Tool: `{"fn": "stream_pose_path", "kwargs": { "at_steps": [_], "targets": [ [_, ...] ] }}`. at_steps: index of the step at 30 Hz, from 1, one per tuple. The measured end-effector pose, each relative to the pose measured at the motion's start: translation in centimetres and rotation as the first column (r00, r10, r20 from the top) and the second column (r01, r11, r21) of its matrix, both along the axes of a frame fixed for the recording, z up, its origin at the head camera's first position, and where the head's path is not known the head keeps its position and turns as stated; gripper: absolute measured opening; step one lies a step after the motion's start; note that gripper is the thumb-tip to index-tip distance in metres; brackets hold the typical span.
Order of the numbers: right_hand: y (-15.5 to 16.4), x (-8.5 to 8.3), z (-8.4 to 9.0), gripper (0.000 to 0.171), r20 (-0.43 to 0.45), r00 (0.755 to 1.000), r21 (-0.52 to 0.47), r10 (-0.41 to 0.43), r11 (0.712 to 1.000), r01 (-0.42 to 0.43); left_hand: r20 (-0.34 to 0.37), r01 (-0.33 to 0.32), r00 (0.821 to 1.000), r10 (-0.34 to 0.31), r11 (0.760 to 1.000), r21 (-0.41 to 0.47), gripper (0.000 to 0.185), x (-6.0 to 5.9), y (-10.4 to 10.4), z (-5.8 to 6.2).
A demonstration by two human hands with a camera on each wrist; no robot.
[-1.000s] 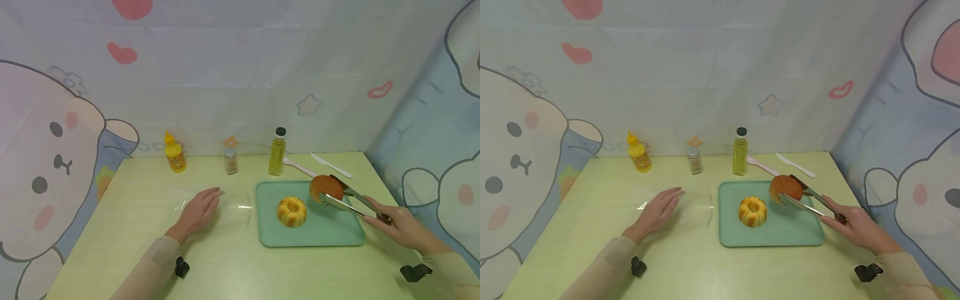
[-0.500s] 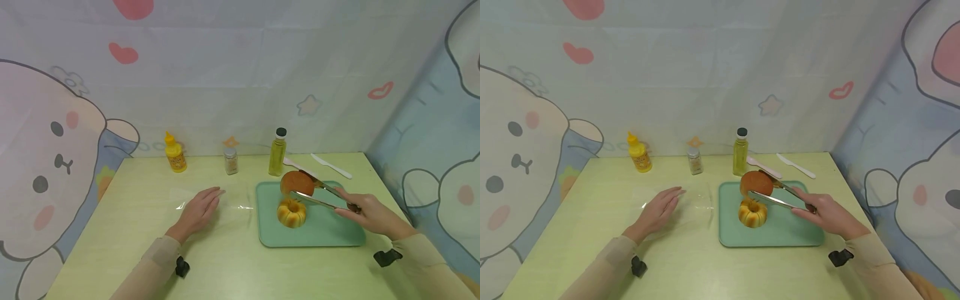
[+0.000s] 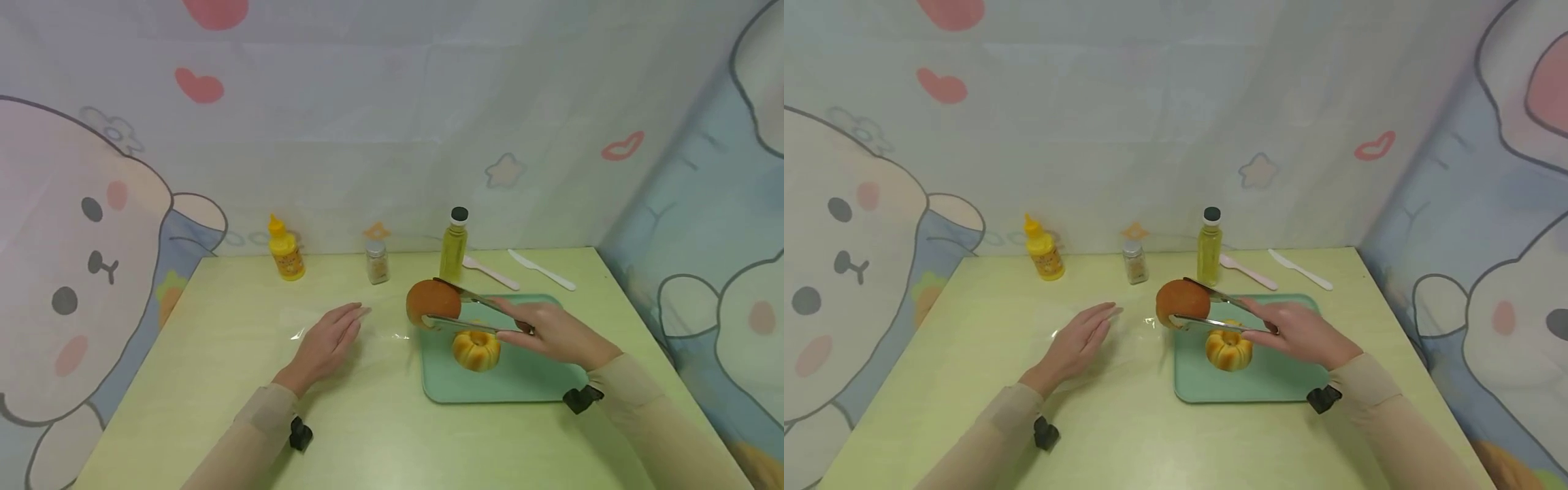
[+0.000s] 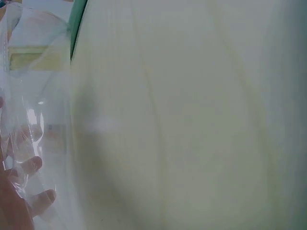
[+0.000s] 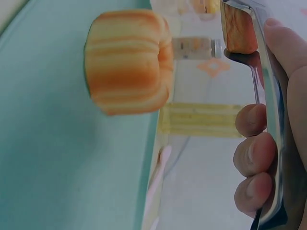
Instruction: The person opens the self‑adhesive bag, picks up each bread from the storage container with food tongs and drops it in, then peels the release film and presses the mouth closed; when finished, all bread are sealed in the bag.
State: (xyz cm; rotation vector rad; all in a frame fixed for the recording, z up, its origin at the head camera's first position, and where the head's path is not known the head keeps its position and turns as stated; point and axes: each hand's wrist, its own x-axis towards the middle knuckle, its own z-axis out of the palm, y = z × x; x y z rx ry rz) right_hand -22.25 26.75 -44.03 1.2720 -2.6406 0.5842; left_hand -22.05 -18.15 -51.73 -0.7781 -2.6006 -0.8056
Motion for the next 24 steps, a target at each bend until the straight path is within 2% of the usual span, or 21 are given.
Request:
{"fn": "stream_pose_path", "kwargs": {
  "at_steps": [5, 18, 24],
  "targets": [
    [-2.0, -0.4, 0.1, 0.063, -0.046, 0.998, 0.020, 0.049, 0.999, -0.048, 0.004, 0.006, 1.000, -0.006, 1.000, 0.012, 0.037, -0.1, 0.2, 0.3],
    [-4.5, -1.2, -0.4, 0.059, 0.051, 0.992, 0.096, 0.119, 0.988, -0.124, 0.036, -0.010, 0.999, 0.009, 0.999, 0.034, 0.040, 0.2, 0.5, 0.6],
    [-5.2, -1.5, -0.5, 0.059, 0.117, 0.986, 0.152, 0.120, 0.979, -0.137, 0.025, 0.036, 0.999, -0.037, 0.998, 0.052, 0.040, 0.3, 0.6, 0.6]
  ]
}}
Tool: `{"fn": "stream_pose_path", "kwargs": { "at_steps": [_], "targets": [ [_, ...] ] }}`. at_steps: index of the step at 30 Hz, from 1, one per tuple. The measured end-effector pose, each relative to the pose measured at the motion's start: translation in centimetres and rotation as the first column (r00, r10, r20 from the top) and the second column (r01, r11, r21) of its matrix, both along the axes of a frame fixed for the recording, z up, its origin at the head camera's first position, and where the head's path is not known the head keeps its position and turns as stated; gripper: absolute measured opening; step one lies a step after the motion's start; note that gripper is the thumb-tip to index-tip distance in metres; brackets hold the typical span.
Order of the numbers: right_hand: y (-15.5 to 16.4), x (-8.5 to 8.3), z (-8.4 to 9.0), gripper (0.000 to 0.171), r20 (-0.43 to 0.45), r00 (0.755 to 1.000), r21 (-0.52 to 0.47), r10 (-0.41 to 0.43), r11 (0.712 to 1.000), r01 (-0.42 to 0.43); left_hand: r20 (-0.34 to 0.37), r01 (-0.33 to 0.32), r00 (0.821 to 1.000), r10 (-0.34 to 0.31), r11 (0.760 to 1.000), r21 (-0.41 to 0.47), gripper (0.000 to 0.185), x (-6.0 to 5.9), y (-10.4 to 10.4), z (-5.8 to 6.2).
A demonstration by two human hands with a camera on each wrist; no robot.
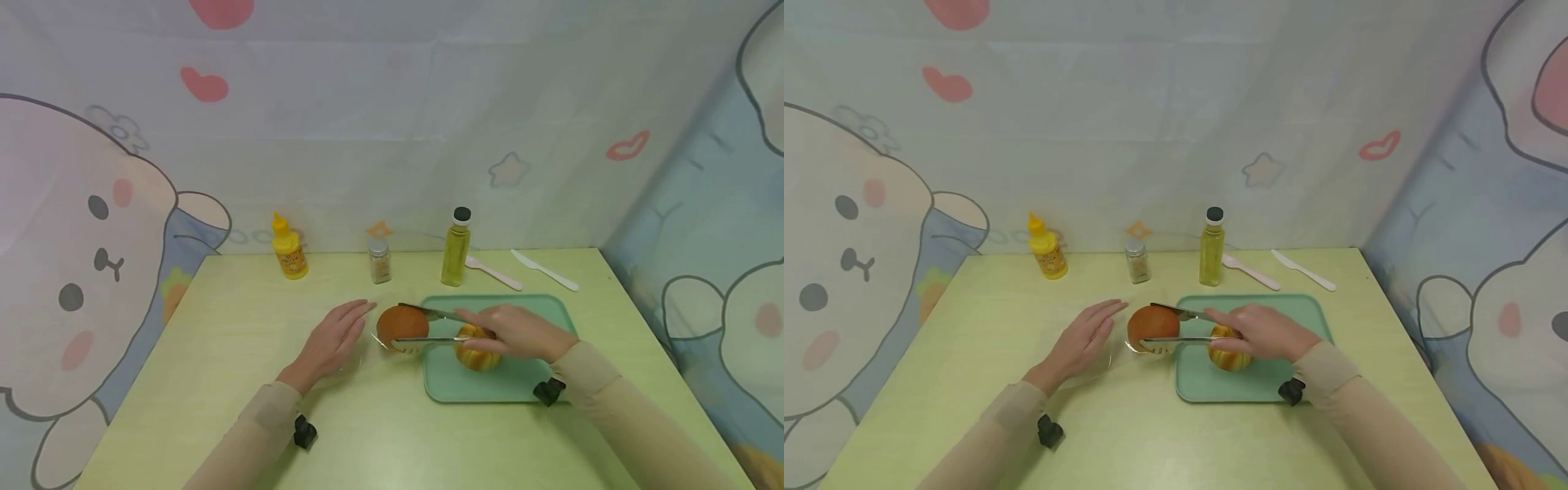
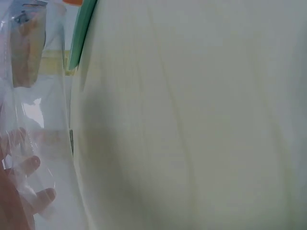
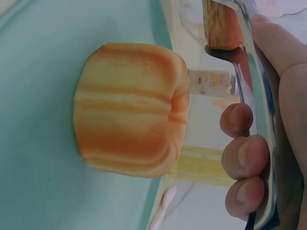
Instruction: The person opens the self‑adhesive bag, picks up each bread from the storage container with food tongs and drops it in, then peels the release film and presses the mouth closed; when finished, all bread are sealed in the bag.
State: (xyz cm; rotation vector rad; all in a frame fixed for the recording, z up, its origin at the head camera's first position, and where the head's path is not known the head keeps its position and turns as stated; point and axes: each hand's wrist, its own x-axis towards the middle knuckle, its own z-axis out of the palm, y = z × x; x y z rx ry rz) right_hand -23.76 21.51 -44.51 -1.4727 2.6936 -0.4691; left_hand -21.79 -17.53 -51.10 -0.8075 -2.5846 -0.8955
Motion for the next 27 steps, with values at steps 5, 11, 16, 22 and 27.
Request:
{"fn": "stream_pose_path", "kwargs": {
  "at_steps": [5, 11, 16, 22, 27],
  "targets": [
    [-1.0, -0.4, 0.1, 0.062, 0.050, 0.998, 0.055, -0.022, 0.998, 0.019, -0.043, 0.053, 0.998, -0.053, 0.999, 0.000, 0.038, 0.0, 0.1, -0.1],
    [-2.4, -0.7, 0.6, 0.067, 0.036, 0.999, 0.108, -0.022, 0.994, 0.018, -0.057, 0.061, 0.996, -0.062, 0.998, -0.021, 0.039, 0.0, 0.4, -0.1],
    [-3.7, -0.9, 0.8, 0.069, 0.034, 0.999, 0.138, -0.004, 0.990, 0.000, -0.075, 0.064, 0.995, -0.068, 0.996, -0.062, 0.040, -0.1, 0.7, -0.1],
    [-5.5, -1.1, 0.8, 0.066, 0.005, 1.000, 0.169, 0.024, 0.985, -0.025, -0.148, 0.087, 0.984, -0.094, 0.995, -0.053, 0.038, 0.0, 1.2, 0.1],
    [-7.0, -1.2, 0.7, 0.066, 0.028, 0.999, 0.159, 0.024, 0.987, -0.028, -0.176, 0.084, 0.980, -0.094, 0.995, -0.060, 0.037, 0.1, 1.5, 0.1]
  ]
}}
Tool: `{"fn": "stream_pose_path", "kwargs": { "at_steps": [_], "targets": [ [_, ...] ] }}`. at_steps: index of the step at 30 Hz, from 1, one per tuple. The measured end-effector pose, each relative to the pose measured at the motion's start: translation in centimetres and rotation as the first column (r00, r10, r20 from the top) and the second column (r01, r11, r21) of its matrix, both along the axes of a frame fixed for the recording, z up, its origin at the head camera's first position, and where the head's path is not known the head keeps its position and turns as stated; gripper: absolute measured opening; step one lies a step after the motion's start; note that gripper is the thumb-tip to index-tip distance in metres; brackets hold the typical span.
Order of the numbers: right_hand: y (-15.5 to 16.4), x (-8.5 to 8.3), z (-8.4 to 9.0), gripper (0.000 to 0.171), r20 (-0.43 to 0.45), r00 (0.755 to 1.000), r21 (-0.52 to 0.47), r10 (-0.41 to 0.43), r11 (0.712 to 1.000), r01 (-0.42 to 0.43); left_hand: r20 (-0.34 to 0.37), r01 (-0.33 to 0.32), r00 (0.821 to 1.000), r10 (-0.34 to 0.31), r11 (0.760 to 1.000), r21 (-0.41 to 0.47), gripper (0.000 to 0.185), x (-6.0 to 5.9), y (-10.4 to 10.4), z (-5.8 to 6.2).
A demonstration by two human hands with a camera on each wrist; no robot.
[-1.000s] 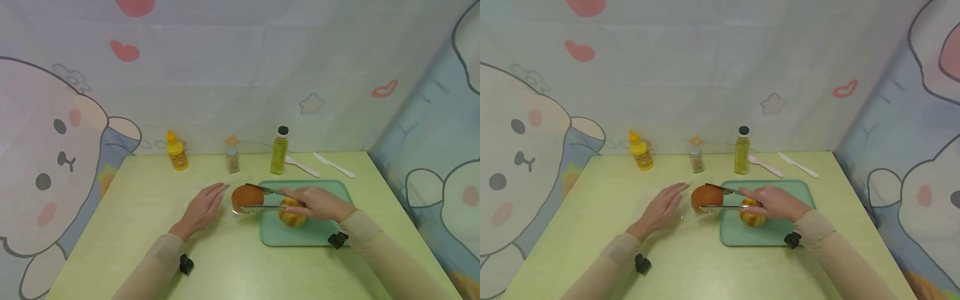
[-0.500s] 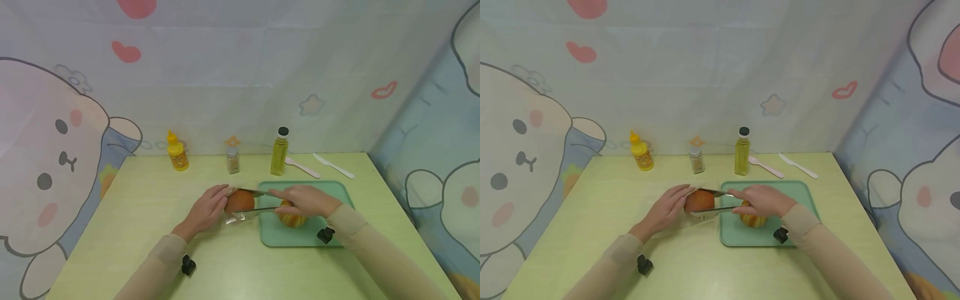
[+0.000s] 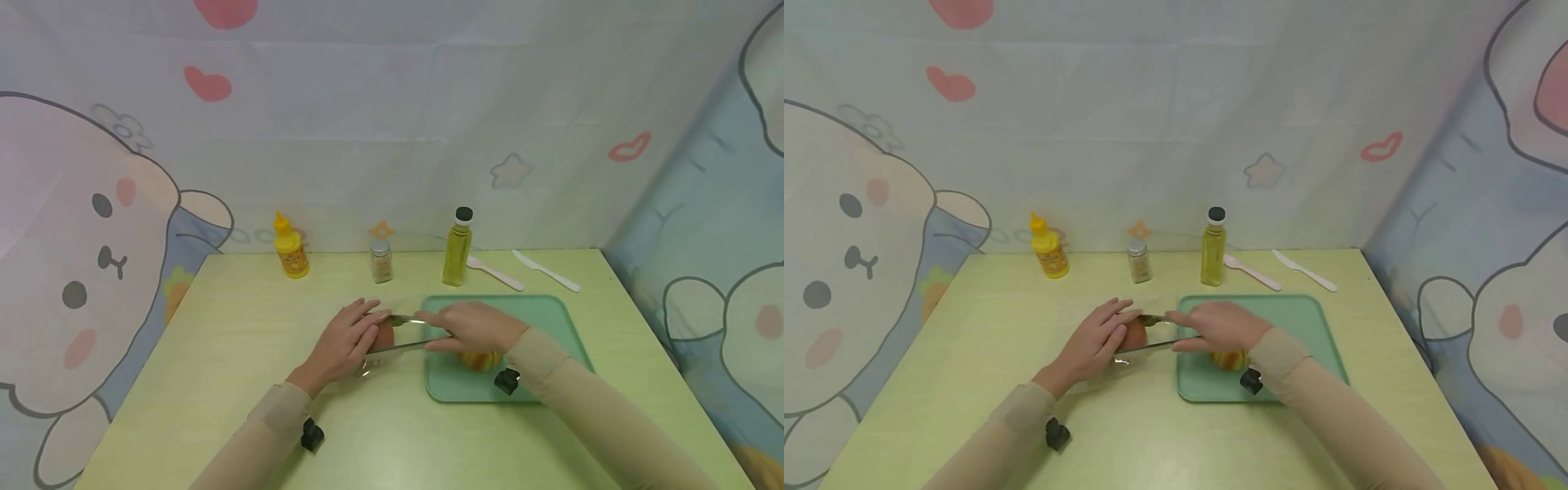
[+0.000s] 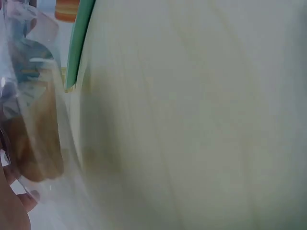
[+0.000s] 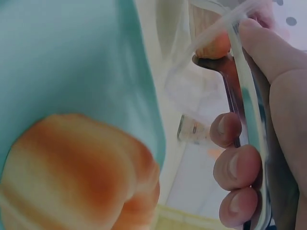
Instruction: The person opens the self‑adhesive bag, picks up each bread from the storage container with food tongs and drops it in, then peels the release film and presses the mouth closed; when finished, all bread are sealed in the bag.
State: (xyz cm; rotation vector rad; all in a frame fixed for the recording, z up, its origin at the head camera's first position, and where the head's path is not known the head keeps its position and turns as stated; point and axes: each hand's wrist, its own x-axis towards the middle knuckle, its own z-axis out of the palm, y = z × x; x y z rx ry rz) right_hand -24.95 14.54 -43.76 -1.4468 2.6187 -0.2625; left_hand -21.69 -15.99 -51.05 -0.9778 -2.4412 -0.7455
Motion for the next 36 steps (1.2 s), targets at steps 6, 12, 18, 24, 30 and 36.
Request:
{"fn": "stream_pose_path", "kwargs": {
  "at_steps": [6, 12, 18, 24, 30, 36],
  "targets": [
    [-1.4, -0.4, -0.6, 0.067, -0.064, 0.998, 0.030, 0.024, 0.999, -0.022, 0.029, -0.007, 1.000, 0.007, 1.000, -0.018, 0.037, 0.1, 0.4, 0.2],
    [-2.6, -0.4, -1.1, 0.065, -0.130, 0.990, 0.041, 0.062, 0.998, -0.057, 0.026, -0.014, 1.000, 0.015, 1.000, -0.023, 0.037, 0.1, 0.9, 0.5],
    [-3.4, -0.2, -1.7, 0.064, -0.163, 0.985, 0.013, 0.061, 0.998, -0.060, 0.033, -0.041, 0.999, 0.042, 0.999, -0.027, 0.037, 0.3, 1.3, 0.6],
    [-4.2, -0.4, -2.9, 0.053, -0.207, 0.976, -0.032, 0.070, 0.996, -0.078, 0.052, -0.048, 0.997, 0.051, 0.997, -0.057, 0.038, 0.6, 1.6, 0.9],
    [-5.0, -0.3, -3.2, 0.051, -0.169, 0.985, -0.052, 0.026, 0.998, -0.035, 0.032, -0.032, 0.999, 0.034, 0.998, -0.055, 0.037, 0.6, 1.8, 0.8],
    [-5.6, 0.1, -3.0, 0.052, -0.146, 0.989, -0.048, 0.003, 0.999, -0.010, 0.004, -0.036, 0.999, 0.036, 0.998, -0.044, 0.036, 0.5, 1.7, 0.5]
  ]
}}
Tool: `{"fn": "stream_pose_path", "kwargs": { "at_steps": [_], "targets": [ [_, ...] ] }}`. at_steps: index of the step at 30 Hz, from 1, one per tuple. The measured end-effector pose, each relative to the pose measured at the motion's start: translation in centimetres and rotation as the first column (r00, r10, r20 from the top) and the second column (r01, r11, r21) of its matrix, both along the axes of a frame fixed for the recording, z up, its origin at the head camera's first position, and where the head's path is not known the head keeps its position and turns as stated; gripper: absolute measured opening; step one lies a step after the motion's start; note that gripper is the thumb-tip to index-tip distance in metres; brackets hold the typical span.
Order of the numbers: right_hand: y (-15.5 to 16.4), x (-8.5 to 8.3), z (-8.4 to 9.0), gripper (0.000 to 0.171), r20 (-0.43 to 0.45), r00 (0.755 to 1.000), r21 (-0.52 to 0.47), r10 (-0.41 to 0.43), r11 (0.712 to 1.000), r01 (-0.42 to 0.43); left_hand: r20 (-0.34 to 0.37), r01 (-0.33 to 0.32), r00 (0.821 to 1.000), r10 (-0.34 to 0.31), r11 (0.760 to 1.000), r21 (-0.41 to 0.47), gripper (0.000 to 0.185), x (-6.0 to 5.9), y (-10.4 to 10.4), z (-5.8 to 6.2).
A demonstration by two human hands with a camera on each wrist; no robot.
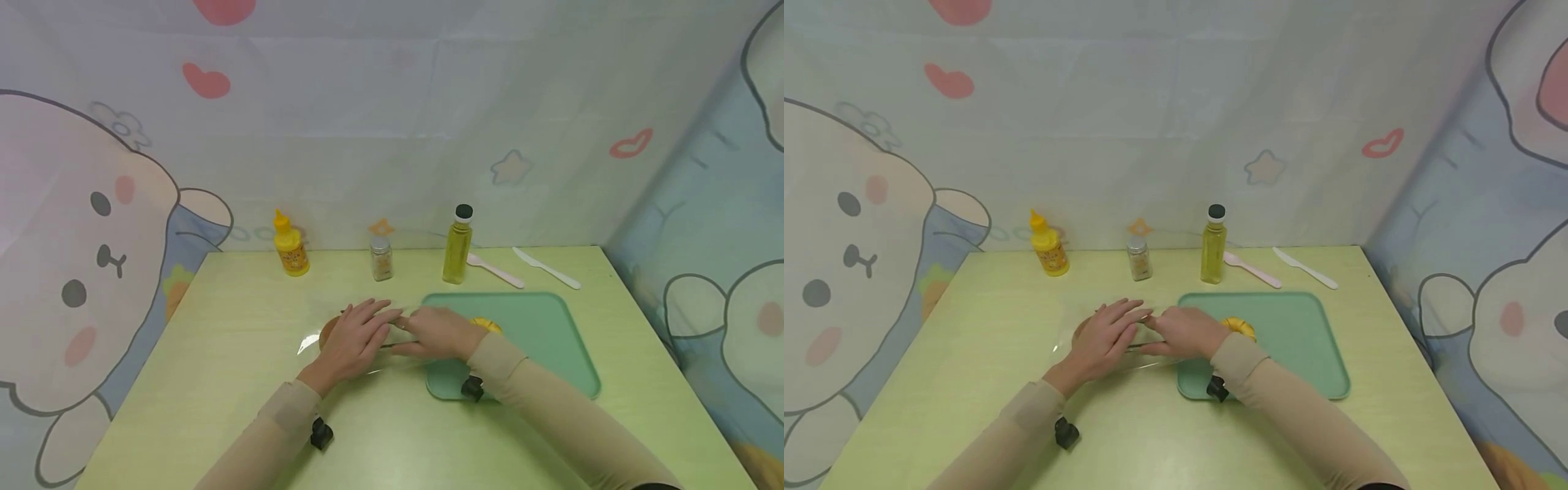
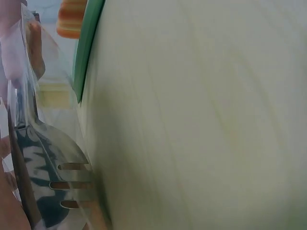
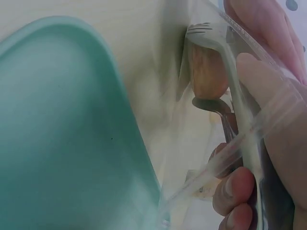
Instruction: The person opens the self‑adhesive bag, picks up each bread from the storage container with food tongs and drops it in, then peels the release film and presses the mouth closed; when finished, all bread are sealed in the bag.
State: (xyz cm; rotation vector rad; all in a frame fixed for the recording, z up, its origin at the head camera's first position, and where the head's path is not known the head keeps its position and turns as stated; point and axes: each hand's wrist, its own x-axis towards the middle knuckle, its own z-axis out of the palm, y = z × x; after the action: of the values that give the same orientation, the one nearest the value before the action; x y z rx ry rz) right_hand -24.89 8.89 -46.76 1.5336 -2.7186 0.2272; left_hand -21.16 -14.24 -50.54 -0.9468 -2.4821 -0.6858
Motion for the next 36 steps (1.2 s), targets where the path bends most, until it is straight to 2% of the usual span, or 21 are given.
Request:
{"fn": "stream_pose_path", "kwargs": {
  "at_steps": [6, 10, 14, 19, 28, 36],
  "targets": [
    [0.2, 0.2, 0.5, 0.069, 0.072, 0.996, 0.000, -0.047, 0.999, 0.047, 0.038, -0.049, 0.998, 0.050, 0.999, -0.018, 0.037, -0.1, -0.8, 0.1],
    [0.9, 0.1, 1.0, 0.074, 0.092, 0.993, 0.015, -0.081, 0.997, 0.080, 0.056, -0.073, 0.996, 0.074, 0.997, -0.025, 0.038, -0.3, -1.5, 0.0],
    [1.9, 0.2, 1.5, 0.075, 0.087, 0.992, 0.019, -0.090, 0.996, 0.089, 0.061, -0.073, 0.995, 0.073, 0.997, -0.010, 0.039, -0.6, -2.0, -0.1],
    [3.6, 0.4, 2.0, 0.077, 0.104, 0.987, 0.018, -0.120, 0.993, 0.118, 0.023, -0.055, 0.998, 0.055, 0.998, 0.021, 0.038, -0.9, -2.2, -0.4],
    [6.7, 0.8, 3.6, 0.076, 0.155, 0.973, 0.010, -0.171, 0.985, 0.172, 0.031, -0.043, 0.999, 0.042, 0.998, 0.055, 0.039, -0.9, -2.2, 0.3],
    [9.2, 1.4, 3.7, 0.076, 0.108, 0.973, 0.011, -0.205, 0.979, 0.205, 0.015, -0.042, 0.999, 0.041, 0.997, 0.057, 0.037, -1.1, -2.2, 0.2]
  ]
}}
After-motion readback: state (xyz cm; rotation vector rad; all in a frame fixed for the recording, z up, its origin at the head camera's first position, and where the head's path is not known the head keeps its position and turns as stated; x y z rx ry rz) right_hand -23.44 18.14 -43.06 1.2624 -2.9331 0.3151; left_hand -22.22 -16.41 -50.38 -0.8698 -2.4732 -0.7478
